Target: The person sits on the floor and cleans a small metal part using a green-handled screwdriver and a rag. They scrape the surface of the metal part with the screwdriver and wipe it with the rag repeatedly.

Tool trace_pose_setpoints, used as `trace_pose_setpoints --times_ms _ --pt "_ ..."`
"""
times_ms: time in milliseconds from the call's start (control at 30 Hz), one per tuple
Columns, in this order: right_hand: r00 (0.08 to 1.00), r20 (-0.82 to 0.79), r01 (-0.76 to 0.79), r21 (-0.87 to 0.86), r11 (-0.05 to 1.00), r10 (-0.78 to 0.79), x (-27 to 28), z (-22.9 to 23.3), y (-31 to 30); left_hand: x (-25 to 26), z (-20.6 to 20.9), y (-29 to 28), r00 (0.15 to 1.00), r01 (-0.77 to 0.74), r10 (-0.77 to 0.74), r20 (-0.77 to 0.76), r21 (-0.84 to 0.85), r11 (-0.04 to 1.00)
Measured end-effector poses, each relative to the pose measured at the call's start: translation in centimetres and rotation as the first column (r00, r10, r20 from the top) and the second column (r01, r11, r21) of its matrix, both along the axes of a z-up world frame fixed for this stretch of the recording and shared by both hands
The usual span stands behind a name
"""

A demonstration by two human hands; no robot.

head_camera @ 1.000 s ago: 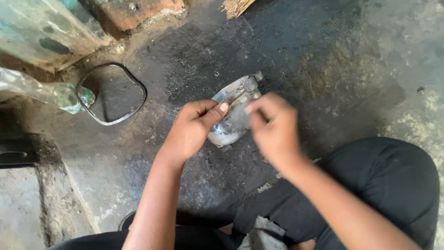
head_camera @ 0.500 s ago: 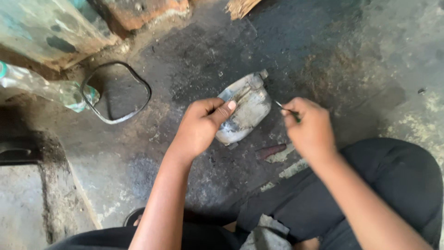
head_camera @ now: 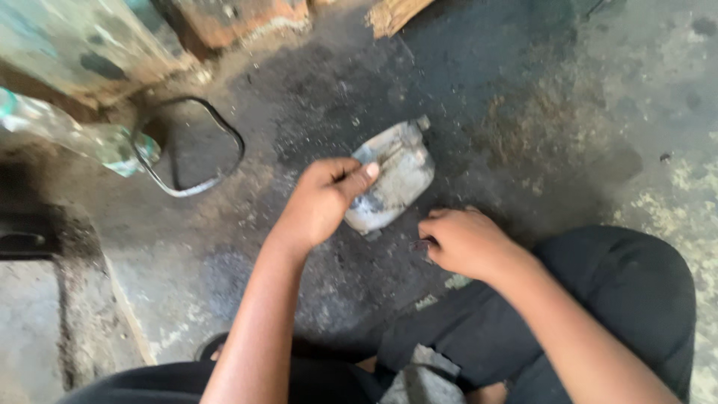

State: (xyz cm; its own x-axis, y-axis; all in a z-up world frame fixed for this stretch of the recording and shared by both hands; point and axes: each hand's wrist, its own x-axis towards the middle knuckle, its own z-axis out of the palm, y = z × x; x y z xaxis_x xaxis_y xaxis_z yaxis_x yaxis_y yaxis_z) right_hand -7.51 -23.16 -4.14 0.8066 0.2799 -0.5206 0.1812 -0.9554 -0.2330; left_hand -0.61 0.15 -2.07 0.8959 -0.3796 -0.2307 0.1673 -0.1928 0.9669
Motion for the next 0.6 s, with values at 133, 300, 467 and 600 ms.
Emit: trace_pose_setpoints --times_ms 133,300,467,600 --pt "0.979 0.158 0.004 0.618 0.786 -0.130 0.1 4.4 -0.7 0.2 -0.2 0.1 1.000 0.006 -0.006 0.016 0.042 0.999" --pt "0.878 -0.158 0.277 0.937 0.211 -0.452 1.2 4.7 0.9 0.2 -0.2 -0.1 0.999 0.021 -0.022 -0.036 -0.005 1.000" --pt "0.850 -0.185 0.216 0.976 0.007 -0.493 1.5 3.8 0.6 0.2 0.2 0.0 0.999 0.024 -0.024 -0.023 -0.001 1.000" --pt "0.806 -0.064 0.093 0.996 0.019 -0.588 2.4 1.5 1.4 0.2 0.2 -0.2 0.999 0.034 -0.033 -0.020 0.015 0.999"
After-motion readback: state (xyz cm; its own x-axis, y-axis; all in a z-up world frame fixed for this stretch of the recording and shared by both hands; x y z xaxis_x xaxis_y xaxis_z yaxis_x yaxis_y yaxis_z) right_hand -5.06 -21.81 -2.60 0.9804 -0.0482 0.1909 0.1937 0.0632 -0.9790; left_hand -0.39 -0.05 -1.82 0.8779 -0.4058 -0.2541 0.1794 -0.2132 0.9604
